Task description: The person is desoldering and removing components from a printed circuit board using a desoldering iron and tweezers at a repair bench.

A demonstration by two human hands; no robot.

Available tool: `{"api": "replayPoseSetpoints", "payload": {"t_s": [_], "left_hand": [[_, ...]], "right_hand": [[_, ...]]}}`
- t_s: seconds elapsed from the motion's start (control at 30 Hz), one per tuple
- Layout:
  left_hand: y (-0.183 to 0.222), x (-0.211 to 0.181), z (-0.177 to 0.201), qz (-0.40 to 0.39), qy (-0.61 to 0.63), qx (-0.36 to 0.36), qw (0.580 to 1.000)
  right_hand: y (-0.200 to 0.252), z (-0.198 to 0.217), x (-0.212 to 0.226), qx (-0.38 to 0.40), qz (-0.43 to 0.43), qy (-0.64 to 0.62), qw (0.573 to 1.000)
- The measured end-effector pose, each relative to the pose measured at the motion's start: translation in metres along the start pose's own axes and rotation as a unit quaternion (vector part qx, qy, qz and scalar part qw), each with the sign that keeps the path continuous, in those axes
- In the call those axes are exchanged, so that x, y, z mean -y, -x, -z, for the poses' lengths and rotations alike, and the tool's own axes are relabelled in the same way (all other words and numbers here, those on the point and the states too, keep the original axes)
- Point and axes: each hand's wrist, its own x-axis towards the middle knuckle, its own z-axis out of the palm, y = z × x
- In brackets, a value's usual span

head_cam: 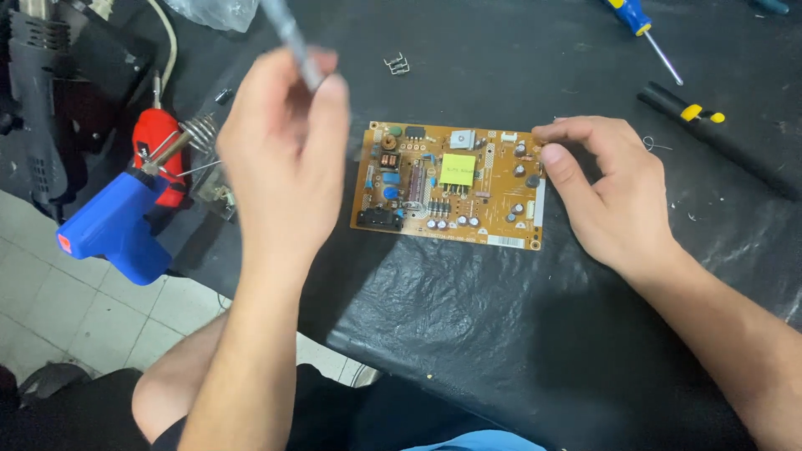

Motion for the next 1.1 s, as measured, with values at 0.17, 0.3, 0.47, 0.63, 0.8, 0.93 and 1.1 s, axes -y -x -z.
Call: {"api": "replayPoseSetpoints", "payload": {"t_s": [0.17,0.3,0.47,0.63,0.8,0.93,1.1], "left_hand": [[0.019,-0.019,0.024,0.379,-0.024,0.078,0.922],[0.029,-0.008,0.024,0.449,-0.039,0.170,0.876],[0.037,0.000,0.021,0.461,0.012,0.186,0.868],[0.046,0.008,0.022,0.480,0.111,0.136,0.860],[0.058,0.012,0.029,0.463,0.163,0.107,0.865],[0.068,0.017,0.030,0.430,0.190,0.087,0.878],[0.073,0.019,0.030,0.426,0.186,0.095,0.881]], "right_hand": [[-0.001,-0.002,-0.004,-0.016,-0.020,0.055,0.998],[-0.002,-0.003,-0.004,0.004,-0.003,0.109,0.994],[-0.003,0.000,0.003,0.025,-0.049,0.088,0.995],[-0.001,0.002,0.010,0.003,-0.145,-0.001,0.989],[0.006,0.005,0.019,-0.049,-0.122,-0.114,0.985],[0.014,0.005,0.015,-0.092,-0.093,-0.165,0.978],[0.015,0.002,0.015,-0.089,-0.120,-0.161,0.976]]}}
